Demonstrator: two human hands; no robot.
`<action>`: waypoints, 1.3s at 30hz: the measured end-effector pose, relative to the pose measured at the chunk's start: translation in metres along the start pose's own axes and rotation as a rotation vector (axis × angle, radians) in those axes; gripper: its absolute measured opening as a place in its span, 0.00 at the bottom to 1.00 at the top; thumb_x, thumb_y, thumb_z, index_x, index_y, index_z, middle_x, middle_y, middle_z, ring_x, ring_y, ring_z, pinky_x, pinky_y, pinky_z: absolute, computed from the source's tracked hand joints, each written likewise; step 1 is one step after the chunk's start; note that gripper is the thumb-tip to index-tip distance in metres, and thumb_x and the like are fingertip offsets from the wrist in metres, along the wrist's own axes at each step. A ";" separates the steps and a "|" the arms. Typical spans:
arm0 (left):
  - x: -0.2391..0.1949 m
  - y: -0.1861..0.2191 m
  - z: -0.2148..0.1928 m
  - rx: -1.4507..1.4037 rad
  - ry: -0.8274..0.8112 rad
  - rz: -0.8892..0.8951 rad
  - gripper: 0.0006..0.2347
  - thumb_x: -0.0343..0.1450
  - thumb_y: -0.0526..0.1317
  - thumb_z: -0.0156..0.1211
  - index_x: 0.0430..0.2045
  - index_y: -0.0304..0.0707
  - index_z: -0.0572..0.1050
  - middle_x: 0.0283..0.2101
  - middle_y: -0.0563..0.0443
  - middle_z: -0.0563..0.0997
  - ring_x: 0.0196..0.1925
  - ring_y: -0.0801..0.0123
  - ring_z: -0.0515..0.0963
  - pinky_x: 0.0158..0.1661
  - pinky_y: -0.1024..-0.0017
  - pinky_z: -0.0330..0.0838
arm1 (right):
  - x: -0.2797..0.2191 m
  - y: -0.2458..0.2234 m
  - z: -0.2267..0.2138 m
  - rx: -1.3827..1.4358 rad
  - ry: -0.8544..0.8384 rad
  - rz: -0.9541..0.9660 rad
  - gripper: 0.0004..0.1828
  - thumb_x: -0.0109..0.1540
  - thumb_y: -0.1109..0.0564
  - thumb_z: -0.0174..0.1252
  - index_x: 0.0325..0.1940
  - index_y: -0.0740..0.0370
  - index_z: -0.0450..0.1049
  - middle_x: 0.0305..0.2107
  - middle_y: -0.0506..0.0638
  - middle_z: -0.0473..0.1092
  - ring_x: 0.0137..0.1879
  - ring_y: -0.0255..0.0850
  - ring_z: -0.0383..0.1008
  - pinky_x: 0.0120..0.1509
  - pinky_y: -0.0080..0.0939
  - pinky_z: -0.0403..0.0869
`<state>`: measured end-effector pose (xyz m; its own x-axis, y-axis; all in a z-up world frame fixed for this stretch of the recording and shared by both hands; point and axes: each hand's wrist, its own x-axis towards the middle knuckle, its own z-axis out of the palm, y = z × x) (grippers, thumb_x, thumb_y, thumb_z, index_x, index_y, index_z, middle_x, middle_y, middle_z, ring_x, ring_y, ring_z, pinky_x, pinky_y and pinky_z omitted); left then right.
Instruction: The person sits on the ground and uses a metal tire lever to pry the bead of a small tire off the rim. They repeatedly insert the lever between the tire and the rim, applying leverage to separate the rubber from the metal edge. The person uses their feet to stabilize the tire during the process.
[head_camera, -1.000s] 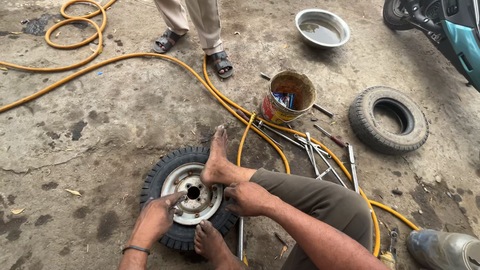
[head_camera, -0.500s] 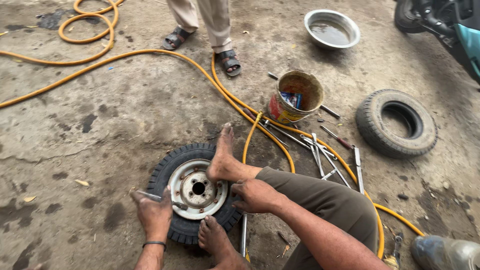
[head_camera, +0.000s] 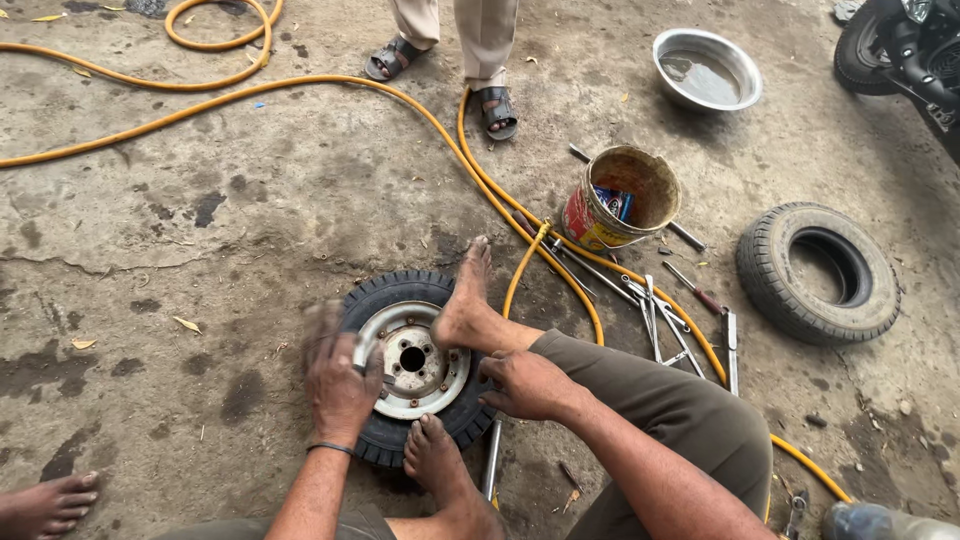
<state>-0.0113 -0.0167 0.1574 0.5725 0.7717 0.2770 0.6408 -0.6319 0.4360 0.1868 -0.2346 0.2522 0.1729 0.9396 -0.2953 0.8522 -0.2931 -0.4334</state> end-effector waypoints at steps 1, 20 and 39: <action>-0.002 -0.003 0.006 -0.007 0.025 -0.241 0.16 0.69 0.50 0.59 0.43 0.45 0.64 0.70 0.48 0.66 0.75 0.55 0.61 0.72 0.60 0.49 | 0.000 -0.001 -0.001 -0.005 -0.022 0.021 0.17 0.58 0.47 0.67 0.40 0.62 0.73 0.35 0.55 0.75 0.45 0.51 0.78 0.51 0.52 0.75; 0.015 0.023 -0.025 0.175 -0.330 0.132 0.19 0.69 0.47 0.62 0.55 0.51 0.73 0.54 0.47 0.81 0.55 0.57 0.76 0.57 0.50 0.66 | 0.004 0.001 0.006 -0.022 -0.072 0.046 0.18 0.58 0.47 0.67 0.44 0.60 0.76 0.38 0.54 0.75 0.47 0.48 0.78 0.53 0.50 0.76; 0.025 0.006 -0.024 -0.125 -0.374 0.000 0.40 0.67 0.42 0.66 0.72 0.35 0.48 0.76 0.34 0.50 0.76 0.49 0.52 0.70 0.59 0.48 | 0.007 0.004 0.012 -0.042 -0.093 0.059 0.19 0.59 0.45 0.67 0.46 0.60 0.76 0.41 0.54 0.75 0.48 0.47 0.78 0.54 0.49 0.76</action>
<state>-0.0053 0.0003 0.1874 0.7340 0.6777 -0.0440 0.5869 -0.6004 0.5433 0.1850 -0.2314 0.2382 0.1783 0.8998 -0.3981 0.8624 -0.3377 -0.3772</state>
